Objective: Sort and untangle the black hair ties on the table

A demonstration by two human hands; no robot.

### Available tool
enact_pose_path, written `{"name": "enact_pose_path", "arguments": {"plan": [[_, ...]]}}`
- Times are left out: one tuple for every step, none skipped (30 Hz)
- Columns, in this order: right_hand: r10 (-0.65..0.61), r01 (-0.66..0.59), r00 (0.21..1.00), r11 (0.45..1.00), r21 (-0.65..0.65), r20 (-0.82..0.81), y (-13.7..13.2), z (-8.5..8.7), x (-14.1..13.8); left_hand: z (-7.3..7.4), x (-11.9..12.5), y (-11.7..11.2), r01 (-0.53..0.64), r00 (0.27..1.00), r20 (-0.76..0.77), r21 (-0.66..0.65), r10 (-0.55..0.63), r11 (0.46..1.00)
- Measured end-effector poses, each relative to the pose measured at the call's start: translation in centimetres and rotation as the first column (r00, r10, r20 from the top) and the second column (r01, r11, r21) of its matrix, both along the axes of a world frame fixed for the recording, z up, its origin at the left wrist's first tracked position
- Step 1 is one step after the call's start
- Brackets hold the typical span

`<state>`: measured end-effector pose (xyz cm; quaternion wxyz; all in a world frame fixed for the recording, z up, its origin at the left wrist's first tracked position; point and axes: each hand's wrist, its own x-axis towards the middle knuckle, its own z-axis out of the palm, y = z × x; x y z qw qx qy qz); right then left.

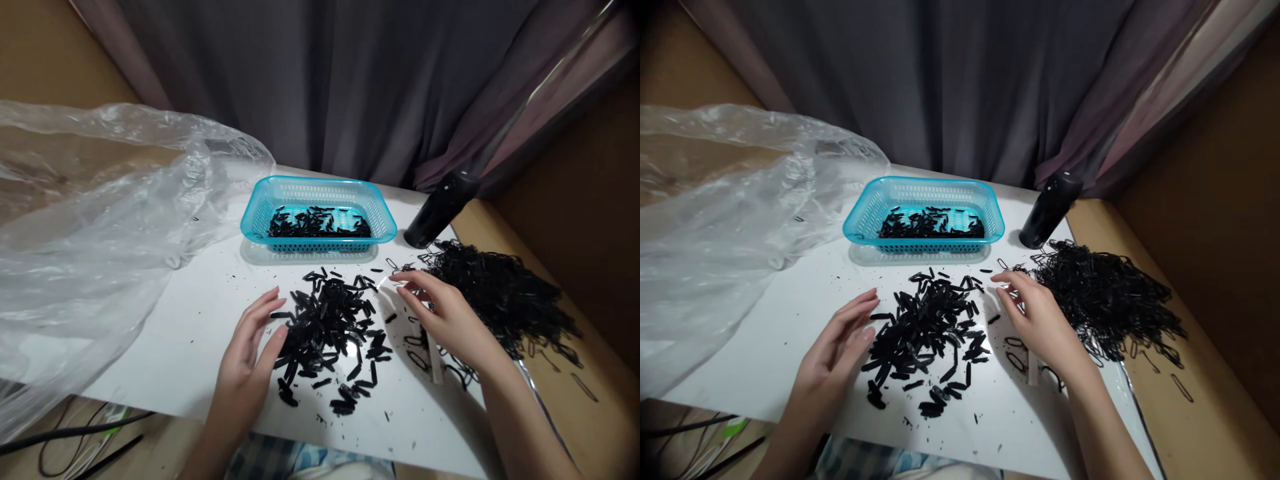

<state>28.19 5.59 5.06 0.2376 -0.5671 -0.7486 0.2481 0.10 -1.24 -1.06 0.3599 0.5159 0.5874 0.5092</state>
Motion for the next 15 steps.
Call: {"name": "enact_pose_path", "arguments": {"plan": [[0.004, -0.003, 1.000, 1.000, -0.023, 0.016, 0.1, 0.0, 0.3, 0.0, 0.0, 0.0, 0.066, 0.998, 0.007, -0.016, -0.066, 0.998], [0.008, -0.007, 1.000, 0.999, -0.039, 0.023, 0.1, 0.0, 0.5, -0.1, 0.0, -0.1, 0.139, 0.990, 0.016, -0.035, -0.138, 0.990], [0.013, -0.012, 1.000, 0.999, -0.048, 0.025, 0.1, 0.1, 0.6, -0.1, 0.0, -0.2, 0.201, 0.979, 0.027, -0.049, -0.200, 0.978], [0.019, -0.018, 1.000, 0.999, -0.048, 0.022, 0.1, 0.1, 0.6, -0.1, 0.0, -0.2, 0.249, 0.968, 0.035, -0.057, -0.247, 0.967], [0.031, -0.030, 0.999, 0.999, -0.043, 0.021, 0.1, 0.1, 0.4, -0.1, -0.1, -0.3, 0.272, 0.962, 0.041, -0.058, -0.270, 0.961], [0.052, -0.051, 0.998, 0.998, -0.032, 0.020, 0.1, 0.1, 0.2, -0.2, -0.1, -0.3, 0.272, 0.962, 0.041, -0.050, -0.270, 0.961], [0.079, -0.079, 0.997, 0.997, -0.017, 0.018, 0.0, 0.1, -0.2, -0.2, -0.1, -0.4, 0.258, 0.966, 0.033, -0.041, -0.256, 0.965], [0.111, -0.111, 0.994, 0.994, -0.006, 0.013, -0.1, -0.1, -0.8, -0.2, -0.1, -0.4, 0.235, 0.972, 0.021, -0.032, -0.235, 0.971], [0.144, -0.144, 0.990, 0.990, 0.000, 0.005, -0.3, -0.3, -1.3, -0.2, -0.1, -0.4, 0.211, 0.977, 0.006, -0.024, -0.211, 0.977], [0.173, -0.173, 0.985, 0.985, 0.000, -0.004, -0.4, -0.6, -2.0, -0.2, -0.1, -0.4, 0.191, 0.981, -0.010, -0.022, -0.192, 0.981], [0.195, -0.196, 0.981, 0.981, -0.003, -0.013, -0.6, -1.0, -2.6, -0.2, 0.0, -0.4, 0.178, 0.984, -0.025, -0.019, -0.178, 0.984], [0.207, -0.208, 0.978, 0.978, -0.009, -0.021, -0.7, -1.4, -3.1, -0.2, 0.0, -0.4, 0.174, 0.984, -0.038, -0.018, -0.175, 0.985], [0.213, -0.213, 0.977, 0.977, -0.015, -0.025, -0.8, -1.9, -3.6, -0.3, 0.0, -0.4, 0.174, 0.983, -0.049, -0.019, -0.175, 0.985], [0.210, -0.211, 0.977, 0.977, -0.022, -0.032, -0.9, -2.3, -4.0, -0.3, 0.0, -0.4, 0.176, 0.983, -0.059, -0.019, -0.176, 0.984], [0.201, -0.203, 0.978, 0.979, -0.030, -0.047, -0.9, -2.6, -4.2, -0.4, -0.1, -0.4, 0.178, 0.982, -0.066, -0.021, -0.179, 0.984]]}}
